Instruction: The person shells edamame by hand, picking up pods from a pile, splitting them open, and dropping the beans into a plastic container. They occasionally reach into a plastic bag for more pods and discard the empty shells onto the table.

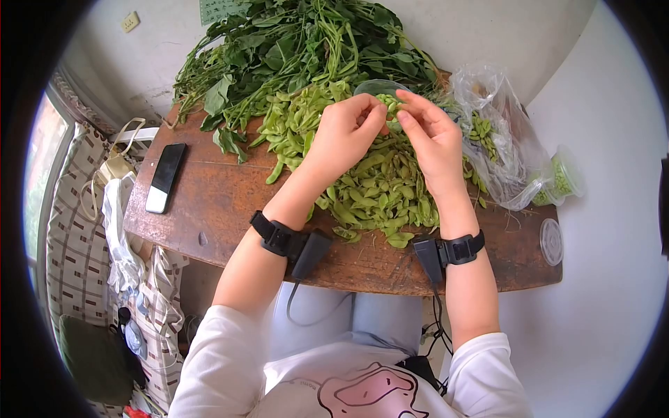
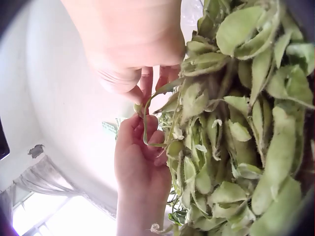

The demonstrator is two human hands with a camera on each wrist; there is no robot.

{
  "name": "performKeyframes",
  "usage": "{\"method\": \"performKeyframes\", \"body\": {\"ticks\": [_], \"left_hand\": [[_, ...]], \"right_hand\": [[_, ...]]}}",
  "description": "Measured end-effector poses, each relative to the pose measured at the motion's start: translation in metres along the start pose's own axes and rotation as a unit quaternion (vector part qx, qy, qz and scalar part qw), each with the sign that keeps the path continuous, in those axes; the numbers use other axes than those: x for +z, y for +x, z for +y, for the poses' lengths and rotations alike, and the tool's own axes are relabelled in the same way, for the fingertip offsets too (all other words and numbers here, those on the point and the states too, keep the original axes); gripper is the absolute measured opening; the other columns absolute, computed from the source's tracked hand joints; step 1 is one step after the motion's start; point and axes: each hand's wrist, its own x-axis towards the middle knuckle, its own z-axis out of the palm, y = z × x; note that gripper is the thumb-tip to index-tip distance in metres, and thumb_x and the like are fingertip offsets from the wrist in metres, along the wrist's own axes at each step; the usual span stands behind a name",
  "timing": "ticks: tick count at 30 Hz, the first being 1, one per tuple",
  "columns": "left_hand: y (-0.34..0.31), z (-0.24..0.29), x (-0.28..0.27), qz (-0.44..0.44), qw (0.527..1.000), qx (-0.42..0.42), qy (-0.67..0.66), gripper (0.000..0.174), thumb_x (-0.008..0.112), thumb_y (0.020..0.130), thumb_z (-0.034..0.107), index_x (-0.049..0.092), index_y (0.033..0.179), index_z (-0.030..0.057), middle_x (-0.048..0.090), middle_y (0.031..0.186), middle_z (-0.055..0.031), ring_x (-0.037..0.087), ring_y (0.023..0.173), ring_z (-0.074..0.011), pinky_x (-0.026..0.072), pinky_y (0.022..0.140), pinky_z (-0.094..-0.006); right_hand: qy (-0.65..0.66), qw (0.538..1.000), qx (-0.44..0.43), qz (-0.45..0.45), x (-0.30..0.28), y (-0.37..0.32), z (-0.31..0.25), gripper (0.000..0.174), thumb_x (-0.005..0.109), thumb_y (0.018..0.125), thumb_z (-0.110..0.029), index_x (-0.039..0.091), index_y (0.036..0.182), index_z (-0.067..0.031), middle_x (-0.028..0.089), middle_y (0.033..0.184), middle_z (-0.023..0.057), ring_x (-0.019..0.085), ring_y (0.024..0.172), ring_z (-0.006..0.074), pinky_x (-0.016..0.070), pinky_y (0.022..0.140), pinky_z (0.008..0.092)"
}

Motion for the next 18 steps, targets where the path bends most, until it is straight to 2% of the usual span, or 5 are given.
{"method": "performKeyframes", "body": {"ticks": [3,5,9,11,18], "left_hand": [[0.0,0.0,0.001,0.012,1.0,0.012,0.003,0.022,0.059,0.102,0.019,0.067,0.097,-0.0002,0.07,0.076,0.0003,0.053,0.061,-0.0032,0.0418,0.055,-0.0223],[-0.001,0.0,0.001,0.017,0.999,0.026,0.018,0.022,0.06,0.102,0.019,0.067,0.095,-0.0006,0.069,0.074,-0.0002,0.053,0.061,-0.0036,0.0418,0.055,-0.0229],[-0.002,0.003,0.0,0.024,0.996,0.052,0.064,0.023,0.062,0.1,0.018,0.067,0.091,-0.0014,0.067,0.069,-0.0018,0.051,0.059,-0.0047,0.0413,0.055,-0.0245],[-0.002,0.002,0.0,0.022,0.996,0.053,0.069,0.022,0.061,0.1,0.018,0.067,0.09,-0.0015,0.067,0.068,-0.0022,0.051,0.059,-0.0049,0.0413,0.055,-0.0246],[-0.002,0.001,0.0,0.011,0.997,0.044,0.067,0.021,0.06,0.099,0.016,0.066,0.09,-0.0017,0.067,0.068,-0.0023,0.051,0.059,-0.0053,0.0416,0.055,-0.0248]], "right_hand": [[-0.139,0.989,-0.055,-0.006,-0.006,0.002,-0.002,0.026,0.071,0.093,-0.007,0.076,0.119,-0.0106,0.072,0.107,0.002,0.061,0.089,0.0112,0.0479,0.084,0.0278],[-0.276,0.944,-0.179,0.008,-0.007,0.002,-0.004,0.029,0.075,0.088,-0.006,0.078,0.115,-0.0156,0.072,0.102,0.0015,0.06,0.095,0.0182,0.0483,0.086,0.0326],[-0.352,0.9,-0.255,0.012,-0.01,0.003,-0.001,0.029,0.079,0.083,-0.006,0.08,0.11,-0.0156,0.072,0.098,-0.0012,0.057,0.098,0.0224,0.048,0.087,0.0353],[-0.437,0.841,-0.319,0.015,-0.011,0.004,-0.002,0.029,0.08,0.079,-0.006,0.08,0.106,-0.0157,0.072,0.097,-0.004,0.056,0.097,0.0231,0.0478,0.085,0.037],[-0.466,0.787,-0.404,0.015,-0.013,0.004,-0.004,0.022,0.081,0.076,-0.006,0.079,0.096,-0.0131,0.072,0.095,-0.0053,0.058,0.095,0.023,0.0471,0.081,0.0375]]}}
